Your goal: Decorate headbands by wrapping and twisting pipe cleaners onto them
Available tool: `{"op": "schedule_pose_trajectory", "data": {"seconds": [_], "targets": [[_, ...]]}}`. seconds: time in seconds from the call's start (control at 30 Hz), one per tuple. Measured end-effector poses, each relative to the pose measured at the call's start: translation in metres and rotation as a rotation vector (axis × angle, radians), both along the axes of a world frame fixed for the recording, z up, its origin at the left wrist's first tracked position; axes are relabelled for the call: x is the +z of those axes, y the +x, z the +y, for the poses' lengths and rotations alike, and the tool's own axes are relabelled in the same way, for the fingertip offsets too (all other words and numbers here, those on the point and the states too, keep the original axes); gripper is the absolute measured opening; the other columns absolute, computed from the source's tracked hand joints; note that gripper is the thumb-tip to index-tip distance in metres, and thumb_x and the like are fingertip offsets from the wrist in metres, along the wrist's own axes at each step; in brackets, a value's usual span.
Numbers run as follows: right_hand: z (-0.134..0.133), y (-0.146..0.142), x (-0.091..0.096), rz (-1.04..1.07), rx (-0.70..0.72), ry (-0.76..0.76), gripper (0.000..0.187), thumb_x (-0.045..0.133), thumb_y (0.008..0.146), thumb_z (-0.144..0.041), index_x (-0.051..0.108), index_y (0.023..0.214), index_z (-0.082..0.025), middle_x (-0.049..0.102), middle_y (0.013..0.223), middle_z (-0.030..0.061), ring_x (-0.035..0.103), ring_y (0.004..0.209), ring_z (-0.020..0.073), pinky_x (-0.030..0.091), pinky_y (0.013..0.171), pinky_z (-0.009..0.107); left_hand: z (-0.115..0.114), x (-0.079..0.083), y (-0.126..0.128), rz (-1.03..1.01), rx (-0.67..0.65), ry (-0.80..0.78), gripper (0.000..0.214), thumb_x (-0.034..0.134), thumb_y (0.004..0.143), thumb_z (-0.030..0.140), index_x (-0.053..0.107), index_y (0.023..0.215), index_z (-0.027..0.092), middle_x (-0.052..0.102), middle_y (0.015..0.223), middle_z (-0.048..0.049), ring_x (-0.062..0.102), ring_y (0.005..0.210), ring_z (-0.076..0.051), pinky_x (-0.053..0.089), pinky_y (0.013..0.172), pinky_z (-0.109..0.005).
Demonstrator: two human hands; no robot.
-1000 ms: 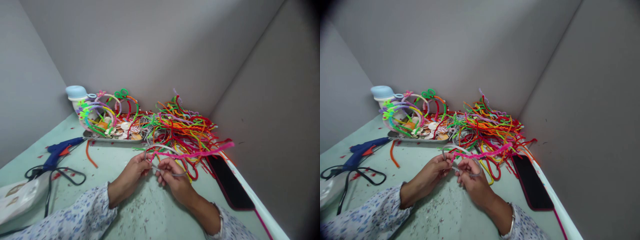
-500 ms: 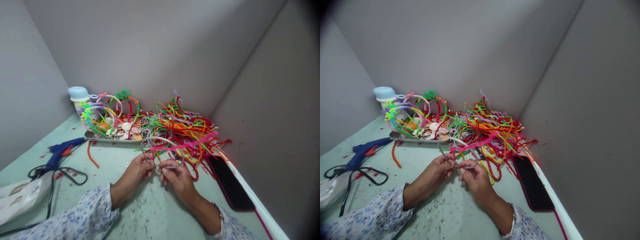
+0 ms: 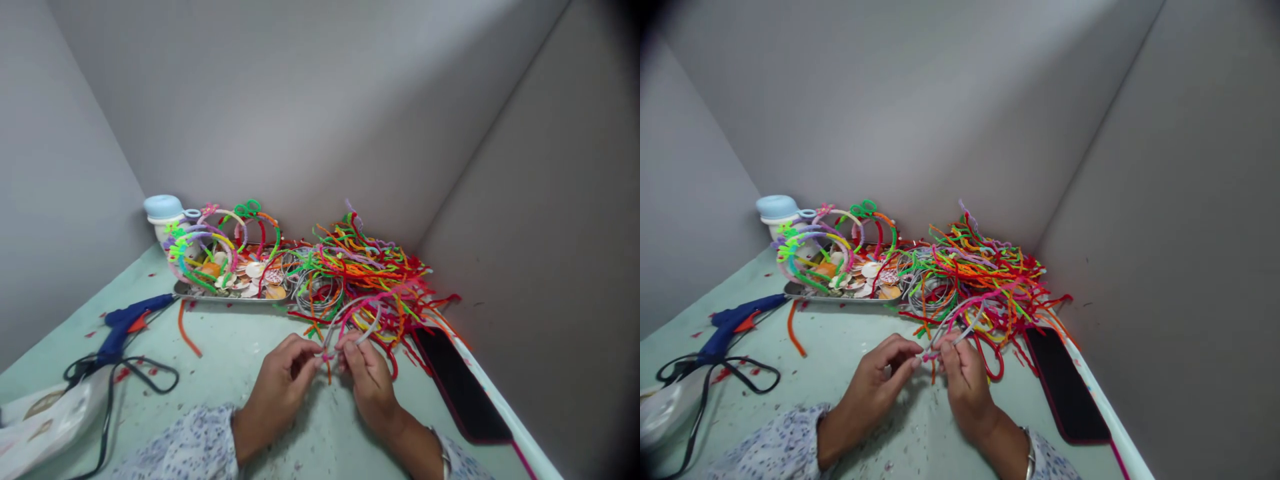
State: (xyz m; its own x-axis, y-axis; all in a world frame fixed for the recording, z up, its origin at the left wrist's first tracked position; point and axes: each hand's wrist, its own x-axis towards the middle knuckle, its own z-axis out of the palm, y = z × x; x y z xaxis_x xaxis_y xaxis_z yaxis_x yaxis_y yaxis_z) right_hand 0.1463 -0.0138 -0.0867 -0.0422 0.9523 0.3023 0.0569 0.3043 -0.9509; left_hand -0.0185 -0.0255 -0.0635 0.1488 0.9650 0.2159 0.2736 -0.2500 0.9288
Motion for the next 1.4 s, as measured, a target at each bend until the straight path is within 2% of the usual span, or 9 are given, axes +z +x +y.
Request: {"op": "schedule_pose_trajectory", "data": {"seconds": [0.13,0.3,0.43,0.6,0.73,0.87,1.0,1.2,1.4], "targets": [[-0.001,0.002,0.015,-0.25,0.135,0.101,0.028,0.041,0.096,-0.034,0.061,0.085,-0.019,0.058,0.073,0.0027,0.054,0.069,0.0156,0.044,0.064,0.027,-0.002,-0.001,0.001,0.055,-0.118,0.075,0.018,0.055,0.087,0.022,0.071,0.095,0.019,0.065,0.086,-0.0062,0.058,0.081,-0.018,0.044,0.074,-0.028],[-0.005,0.0,0.017,-0.126,0.072,0.051,0.02,0.054,0.091,-0.035,0.057,0.106,-0.022,0.062,0.085,0.0031,0.058,0.074,0.016,0.047,0.067,0.027,0.01,-0.001,-0.002,-0.167,-0.016,-0.189,0.017,0.062,0.082,0.03,0.07,0.084,0.016,0.063,0.073,-0.0022,0.053,0.062,-0.012,0.041,0.059,-0.022],[-0.005,-0.01,0.007,0.069,0.021,-0.14,0.021,0.051,0.091,-0.042,0.056,0.094,-0.021,0.055,0.072,-0.0016,0.051,0.057,0.0109,0.042,0.051,0.022,0.018,-0.001,-0.004,-0.413,0.016,-0.398,0.024,0.069,0.077,0.036,0.068,0.085,0.014,0.06,0.065,0.0007,0.048,0.052,-0.008,0.034,0.049,-0.018],[0.004,-0.014,0.002,0.212,0.119,-0.37,0.032,0.055,0.088,-0.048,0.059,0.086,-0.016,0.048,0.054,-0.0053,0.039,0.045,0.0066,0.03,0.042,0.017,0.018,-0.007,-0.002,-0.511,-0.074,-0.481,0.024,0.074,0.073,0.034,0.066,0.082,0.013,0.059,0.06,0.0015,0.049,0.05,-0.007,0.033,0.048,-0.017],[0.009,-0.01,0.001,0.477,0.18,-0.463,0.025,0.07,0.079,-0.038,0.062,0.091,-0.017,0.044,0.051,-0.0083,0.031,0.042,0.0033,0.022,0.039,0.015,0.018,-0.008,-0.001,-0.467,-0.135,-0.486,0.022,0.073,0.074,0.031,0.064,0.078,0.012,0.059,0.059,0.0018,0.05,0.049,-0.007,0.033,0.047,-0.017],[0.011,-0.007,0.003,0.681,0.207,-0.484,0.021,0.077,0.072,-0.03,0.063,0.081,-0.016,0.052,0.061,-0.0053,0.04,0.047,0.0032,0.029,0.042,0.013,0.02,-0.01,-0.002,-0.438,-0.161,-0.467,0.022,0.073,0.074,0.032,0.063,0.078,0.012,0.057,0.062,0.0026,0.048,0.047,-0.006,0.033,0.047,-0.017],[0.012,-0.006,0.006,0.672,0.262,-0.487,0.02,0.072,0.077,-0.033,0.065,0.077,-0.014,0.059,0.073,-0.0006,0.047,0.049,0.0044,0.034,0.042,0.015,0.02,-0.012,-0.002,-0.428,-0.165,-0.459,0.024,0.073,0.074,0.034,0.061,0.074,0.013,0.055,0.06,0.0032,0.046,0.046,-0.006,0.032,0.046,-0.018],[0.012,-0.005,0.005,0.718,0.315,-0.423,0.041,0.067,0.079,-0.038,0.053,0.049,-0.014,0.06,0.066,0.0019,0.05,0.046,0.0073,0.036,0.043,0.019,0.018,-0.009,0.0,-0.411,-0.16,-0.458,0.029,0.074,0.071,0.038,0.06,0.071,0.013,0.054,0.056,0.0036,0.045,0.044,-0.006,0.031,0.045,-0.018],[0.008,-0.005,0.007,0.659,0.316,-0.384,0.048,0.064,0.081,-0.038,0.054,0.04,-0.015,0.062,0.065,0.004,0.052,0.049,0.0097,0.04,0.051,0.023,0.015,-0.008,0.001,-0.478,-0.196,-0.429,0.028,0.075,0.071,0.036,0.059,0.073,0.013,0.061,0.067,-0.0004,0.048,0.05,-0.007,0.037,0.048,-0.019]]}}
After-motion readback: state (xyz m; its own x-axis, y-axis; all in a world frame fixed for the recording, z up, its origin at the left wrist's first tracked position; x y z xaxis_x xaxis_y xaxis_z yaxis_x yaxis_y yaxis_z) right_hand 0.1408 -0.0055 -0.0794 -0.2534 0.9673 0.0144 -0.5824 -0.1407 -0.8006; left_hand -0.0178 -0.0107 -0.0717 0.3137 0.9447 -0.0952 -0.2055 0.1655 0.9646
